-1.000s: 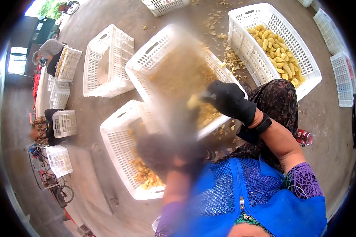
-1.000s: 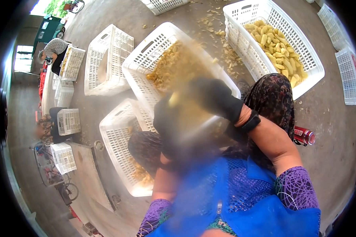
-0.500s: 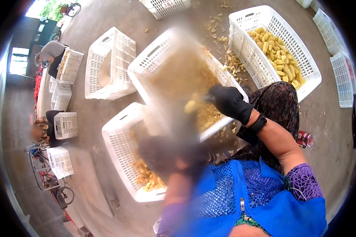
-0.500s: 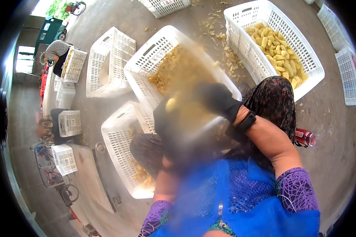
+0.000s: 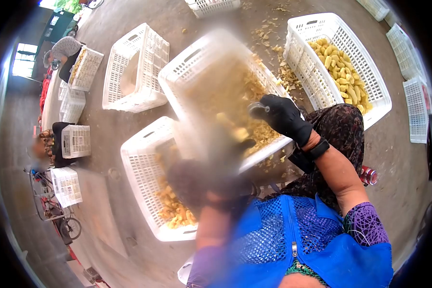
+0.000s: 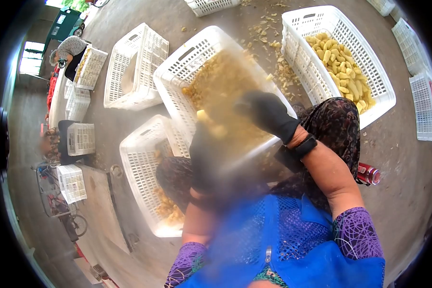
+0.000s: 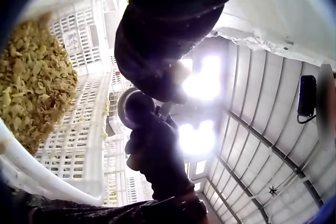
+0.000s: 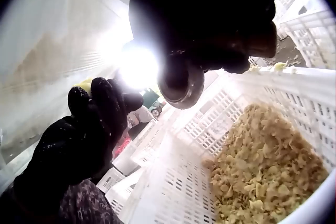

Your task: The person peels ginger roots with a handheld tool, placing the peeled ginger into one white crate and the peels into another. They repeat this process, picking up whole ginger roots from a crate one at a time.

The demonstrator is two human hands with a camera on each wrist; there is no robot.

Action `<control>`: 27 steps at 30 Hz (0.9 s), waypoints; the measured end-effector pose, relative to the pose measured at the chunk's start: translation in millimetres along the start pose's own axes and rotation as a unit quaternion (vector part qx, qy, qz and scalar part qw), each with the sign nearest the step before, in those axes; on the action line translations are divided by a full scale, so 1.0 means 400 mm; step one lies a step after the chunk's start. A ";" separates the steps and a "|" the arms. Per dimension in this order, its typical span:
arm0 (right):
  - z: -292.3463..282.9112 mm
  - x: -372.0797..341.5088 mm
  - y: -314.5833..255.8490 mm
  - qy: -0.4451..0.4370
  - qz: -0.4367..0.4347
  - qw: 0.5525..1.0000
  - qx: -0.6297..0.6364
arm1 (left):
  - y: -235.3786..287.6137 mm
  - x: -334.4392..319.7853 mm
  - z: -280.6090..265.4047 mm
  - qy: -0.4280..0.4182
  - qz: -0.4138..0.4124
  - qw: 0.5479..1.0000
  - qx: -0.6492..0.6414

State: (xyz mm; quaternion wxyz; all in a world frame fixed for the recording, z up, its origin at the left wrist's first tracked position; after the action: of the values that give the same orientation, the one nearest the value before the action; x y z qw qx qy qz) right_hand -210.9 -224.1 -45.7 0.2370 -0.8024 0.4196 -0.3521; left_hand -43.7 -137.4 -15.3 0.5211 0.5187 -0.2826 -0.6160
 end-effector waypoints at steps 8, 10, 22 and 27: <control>-0.016 -0.008 -0.024 -0.024 0.009 1.000 -0.002 | 0.092 -0.016 0.055 -0.008 -0.032 0.998 -0.046; -0.020 -0.012 -0.033 -0.019 0.004 1.000 0.004 | 0.092 -0.021 0.052 -0.015 -0.034 0.998 -0.045; -0.028 -0.023 -0.081 -0.091 -0.046 0.994 -0.031 | 0.067 -0.042 0.025 -0.015 -0.002 1.000 -0.008; -0.004 -0.033 -0.049 -0.110 -0.070 0.991 -0.023 | 0.059 -0.041 0.016 -0.011 0.012 1.000 0.006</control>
State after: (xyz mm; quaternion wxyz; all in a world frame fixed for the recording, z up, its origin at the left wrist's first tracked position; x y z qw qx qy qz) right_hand -207.4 -202.8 -36.2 0.2382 -0.8686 0.3419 -0.2680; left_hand -42.6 -130.4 13.1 0.5220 0.5118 -0.2985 -0.6136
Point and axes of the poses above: each hand's wrist, its own x-axis towards the middle knuckle, its own z-axis out of the palm, y = z × x, the point moved 2 cm from there along x, towards the middle knuckle, and after that the axes turned 4 degrees about x, right-handed, at the moved point
